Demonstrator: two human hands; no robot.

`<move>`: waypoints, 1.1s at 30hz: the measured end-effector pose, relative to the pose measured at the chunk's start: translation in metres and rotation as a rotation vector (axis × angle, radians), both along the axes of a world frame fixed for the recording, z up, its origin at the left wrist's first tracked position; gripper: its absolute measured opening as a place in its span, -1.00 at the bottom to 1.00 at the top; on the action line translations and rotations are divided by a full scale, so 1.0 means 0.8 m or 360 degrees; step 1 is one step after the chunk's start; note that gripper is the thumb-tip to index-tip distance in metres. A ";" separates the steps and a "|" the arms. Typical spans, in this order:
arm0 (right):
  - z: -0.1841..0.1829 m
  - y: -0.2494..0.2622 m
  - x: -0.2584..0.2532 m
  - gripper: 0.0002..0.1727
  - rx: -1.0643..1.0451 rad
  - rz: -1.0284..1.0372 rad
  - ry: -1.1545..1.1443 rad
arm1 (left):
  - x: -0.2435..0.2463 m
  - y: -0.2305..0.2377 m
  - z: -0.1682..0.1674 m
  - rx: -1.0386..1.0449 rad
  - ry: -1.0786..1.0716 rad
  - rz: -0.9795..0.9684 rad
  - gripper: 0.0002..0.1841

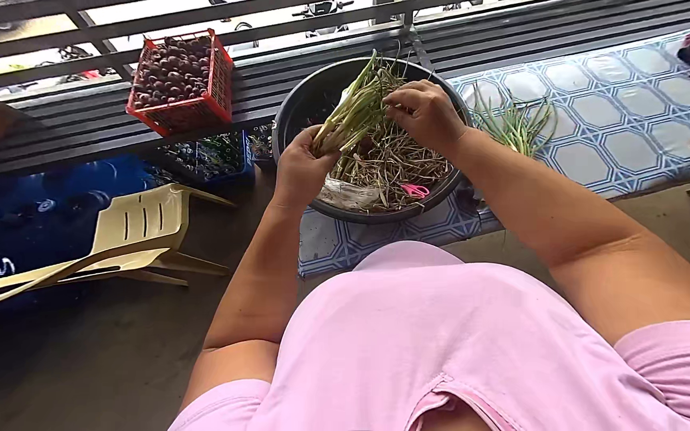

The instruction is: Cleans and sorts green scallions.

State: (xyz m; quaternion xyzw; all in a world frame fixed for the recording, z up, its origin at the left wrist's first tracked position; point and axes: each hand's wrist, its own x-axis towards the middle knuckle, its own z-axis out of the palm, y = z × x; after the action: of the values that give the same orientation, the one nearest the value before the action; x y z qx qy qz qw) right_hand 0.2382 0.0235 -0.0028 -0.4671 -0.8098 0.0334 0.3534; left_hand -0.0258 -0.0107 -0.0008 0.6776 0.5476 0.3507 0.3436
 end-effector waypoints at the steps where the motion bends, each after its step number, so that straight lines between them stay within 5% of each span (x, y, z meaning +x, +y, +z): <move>1: 0.006 0.001 -0.011 -0.76 0.0113 0.0080 0.0012 | 0.006 -0.002 0.002 -0.0001 0.0031 -0.0046 -0.53; 16: 0.003 0.008 -0.014 -0.82 0.0720 0.0336 -0.0447 | 0.037 -0.007 0.012 0.0019 0.0372 -0.0216 -0.54; 33: -0.013 -0.004 -0.018 -0.85 0.0302 0.0247 -0.0285 | 0.042 -0.006 -0.001 0.0069 0.0529 -0.0244 -0.55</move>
State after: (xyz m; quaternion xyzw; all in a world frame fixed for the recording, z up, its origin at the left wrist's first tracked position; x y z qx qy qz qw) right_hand 0.2240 0.0199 -0.0130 -0.3687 -0.8713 -0.0578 0.3187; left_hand 0.0078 -0.0158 -0.0013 0.7733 0.5358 0.2183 0.2594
